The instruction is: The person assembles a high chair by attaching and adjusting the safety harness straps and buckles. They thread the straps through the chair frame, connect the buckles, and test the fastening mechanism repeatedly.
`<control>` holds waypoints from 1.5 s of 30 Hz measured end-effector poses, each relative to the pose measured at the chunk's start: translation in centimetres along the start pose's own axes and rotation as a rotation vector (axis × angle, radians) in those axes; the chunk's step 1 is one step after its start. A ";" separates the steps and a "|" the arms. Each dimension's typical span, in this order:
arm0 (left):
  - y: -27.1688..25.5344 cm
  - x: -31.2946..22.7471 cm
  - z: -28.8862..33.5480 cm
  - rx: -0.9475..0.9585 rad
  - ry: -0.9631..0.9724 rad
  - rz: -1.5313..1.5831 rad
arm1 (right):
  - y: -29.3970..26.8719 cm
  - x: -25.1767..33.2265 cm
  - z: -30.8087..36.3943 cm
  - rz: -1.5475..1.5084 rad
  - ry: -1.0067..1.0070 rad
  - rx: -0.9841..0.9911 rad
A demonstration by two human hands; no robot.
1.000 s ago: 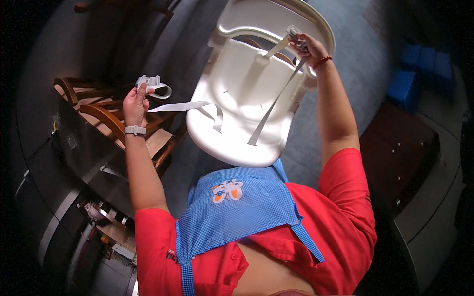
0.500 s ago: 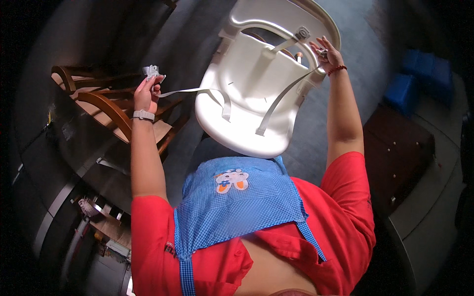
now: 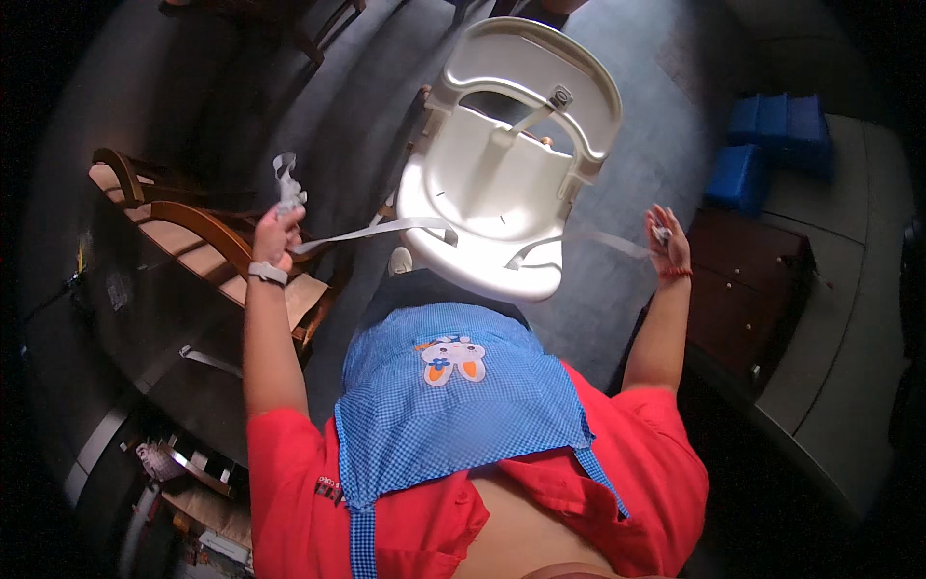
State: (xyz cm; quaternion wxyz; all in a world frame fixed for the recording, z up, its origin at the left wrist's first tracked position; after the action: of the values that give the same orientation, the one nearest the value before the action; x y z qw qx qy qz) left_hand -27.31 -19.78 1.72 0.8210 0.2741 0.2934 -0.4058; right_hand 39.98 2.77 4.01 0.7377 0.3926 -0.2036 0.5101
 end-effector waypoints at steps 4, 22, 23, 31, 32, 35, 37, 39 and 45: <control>-2.0 9.0 -0.2 0.068 -0.264 -0.206 | 7.1 2.0 10.7 -0.046 -0.143 0.314; 2.1 22.3 -5.1 0.494 -0.203 -1.189 | 2.2 -25.7 24.8 0.236 0.498 0.063; 2.0 22.6 -5.1 0.436 -0.159 -1.198 | 1.7 -27.3 23.7 0.339 0.549 0.079; 4.2 24.2 -2.9 0.284 -0.218 -0.546 | 0.5 -14.1 5.9 0.708 -0.345 0.044; 4.2 25.0 -2.6 0.243 -0.273 -0.339 | 2.8 -11.8 3.4 0.649 -0.388 0.092; 3.7 25.8 -1.2 0.125 -0.221 -0.124 | 11.1 -9.4 -4.0 0.590 -0.124 0.183; 3.2 25.6 1.0 0.043 -0.198 -0.078 | 15.1 -11.0 -9.0 0.476 0.080 0.353; 4.0 22.6 5.1 0.020 -0.189 -0.251 | 16.2 -12.5 -14.3 0.353 0.139 0.437; -3.0 29.8 13.2 -0.356 -0.208 -0.545 | 17.2 -17.5 -25.8 0.033 0.164 0.322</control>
State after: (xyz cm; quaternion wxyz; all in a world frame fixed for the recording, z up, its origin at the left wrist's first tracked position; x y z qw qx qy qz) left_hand -11.53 -45.48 -10.95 0.7428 -0.0046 0.3369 -0.5785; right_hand 14.74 15.65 -17.50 0.6710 0.4592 -0.0650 0.5785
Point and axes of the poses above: each hand's wrist, its own z-axis away from the middle knuckle, its own y-axis out of the palm, x = y × z, the point moved 6 cm from there along -z, towards the middle knuckle, and after that the axes turned 11 degrees about x, right-handed, at the moved point
